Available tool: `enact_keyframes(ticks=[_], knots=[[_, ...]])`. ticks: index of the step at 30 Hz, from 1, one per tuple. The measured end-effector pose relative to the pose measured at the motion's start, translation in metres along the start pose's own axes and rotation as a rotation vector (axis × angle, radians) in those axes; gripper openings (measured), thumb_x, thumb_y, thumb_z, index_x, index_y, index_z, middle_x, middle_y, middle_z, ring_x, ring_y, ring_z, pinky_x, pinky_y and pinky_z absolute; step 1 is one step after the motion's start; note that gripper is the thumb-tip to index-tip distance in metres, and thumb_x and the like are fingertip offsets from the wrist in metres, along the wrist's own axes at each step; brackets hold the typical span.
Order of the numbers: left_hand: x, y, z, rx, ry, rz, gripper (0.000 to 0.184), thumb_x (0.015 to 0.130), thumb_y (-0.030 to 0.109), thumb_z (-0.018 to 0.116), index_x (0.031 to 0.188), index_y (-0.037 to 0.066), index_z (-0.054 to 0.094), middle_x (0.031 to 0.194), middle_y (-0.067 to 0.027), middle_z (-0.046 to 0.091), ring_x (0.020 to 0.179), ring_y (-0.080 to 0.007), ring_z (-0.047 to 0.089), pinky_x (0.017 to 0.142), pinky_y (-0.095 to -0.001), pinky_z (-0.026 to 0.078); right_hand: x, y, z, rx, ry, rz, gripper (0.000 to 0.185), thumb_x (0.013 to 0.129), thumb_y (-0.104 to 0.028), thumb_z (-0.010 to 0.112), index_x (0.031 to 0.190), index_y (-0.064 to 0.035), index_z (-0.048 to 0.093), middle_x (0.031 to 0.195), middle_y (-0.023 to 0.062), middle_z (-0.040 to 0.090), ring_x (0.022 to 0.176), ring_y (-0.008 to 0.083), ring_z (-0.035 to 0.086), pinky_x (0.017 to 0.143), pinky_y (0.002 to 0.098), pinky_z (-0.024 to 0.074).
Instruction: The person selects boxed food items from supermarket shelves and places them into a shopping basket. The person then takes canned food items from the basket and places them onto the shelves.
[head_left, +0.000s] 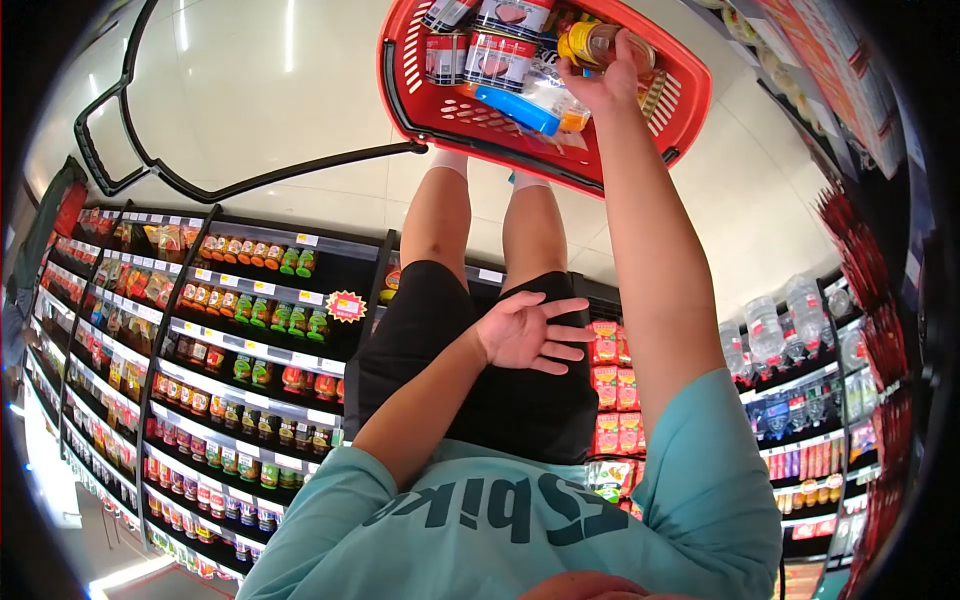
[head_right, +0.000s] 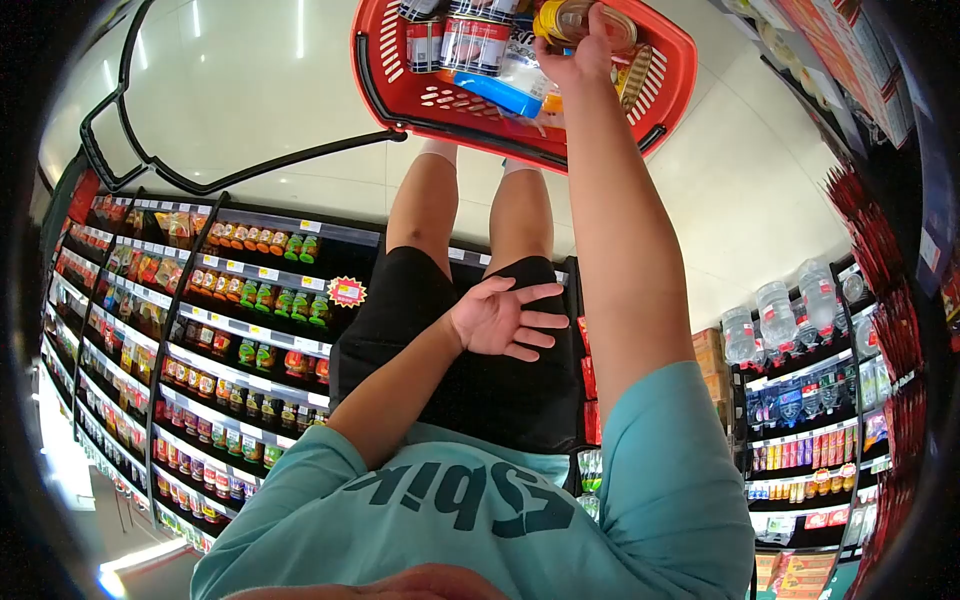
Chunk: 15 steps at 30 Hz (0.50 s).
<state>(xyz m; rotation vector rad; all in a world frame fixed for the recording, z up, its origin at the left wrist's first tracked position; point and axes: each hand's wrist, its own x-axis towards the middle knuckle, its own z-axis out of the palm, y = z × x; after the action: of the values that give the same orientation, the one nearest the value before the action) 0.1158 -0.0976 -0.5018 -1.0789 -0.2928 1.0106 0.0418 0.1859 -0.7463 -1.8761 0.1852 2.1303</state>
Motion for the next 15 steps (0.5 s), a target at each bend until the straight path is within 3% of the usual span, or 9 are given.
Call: enact_keyframes(ticks=[6, 10, 12, 15], knots=[[0.000, 0.000, -0.008, -0.022, -0.036, -0.006, 0.068, 0.097, 0.052, 0.048, 0.156, 0.023, 0.031, 0.152, -0.0177, 0.044, 0.130, -0.0349, 0.053, 0.107, -0.0532, 0.042, -0.006, -0.004, 0.004, 0.133, -0.082, 0.007, 0.067, 0.088, -0.038, 0.073, 0.143, -0.0191, 0.041, 0.146, 0.0105, 0.041, 0.135, 0.0359, 0.037, 0.108, 0.0595, 0.0341], [-0.001, -0.003, -0.011, -0.073, -0.029, 0.000, 0.070, 0.099, 0.051, 0.046, 0.158, 0.022, 0.026, 0.153, -0.0211, 0.041, 0.129, -0.0387, 0.055, 0.106, -0.0561, 0.044, 0.010, -0.004, -0.004, 0.197, -0.150, 0.048, 0.064, 0.087, -0.038, 0.074, 0.141, -0.0192, 0.045, 0.142, 0.0081, 0.044, 0.131, 0.0332, 0.041, 0.108, 0.0583, 0.0347], [-0.002, -0.003, -0.013, -0.072, -0.040, 0.001, 0.071, 0.098, 0.051, 0.046, 0.159, 0.022, 0.024, 0.154, -0.0210, 0.041, 0.129, -0.0390, 0.054, 0.106, -0.0560, 0.044, 0.000, -0.003, 0.001, 0.208, -0.036, -0.063, 0.059, 0.086, -0.040, 0.073, 0.136, -0.0189, 0.049, 0.138, 0.0070, 0.048, 0.132, 0.0321, 0.041, 0.108, 0.0573, 0.0344], [-0.002, -0.003, -0.014, -0.070, -0.051, 0.000, 0.072, 0.098, 0.051, 0.047, 0.159, 0.022, 0.023, 0.154, -0.0208, 0.040, 0.129, -0.0390, 0.054, 0.107, -0.0558, 0.044, 0.017, -0.011, -0.012, 0.128, -0.074, -0.124, 0.055, 0.085, -0.045, 0.071, 0.131, -0.0194, 0.053, 0.135, 0.0062, 0.050, 0.127, 0.0294, 0.044, 0.103, 0.0534, 0.0371]])
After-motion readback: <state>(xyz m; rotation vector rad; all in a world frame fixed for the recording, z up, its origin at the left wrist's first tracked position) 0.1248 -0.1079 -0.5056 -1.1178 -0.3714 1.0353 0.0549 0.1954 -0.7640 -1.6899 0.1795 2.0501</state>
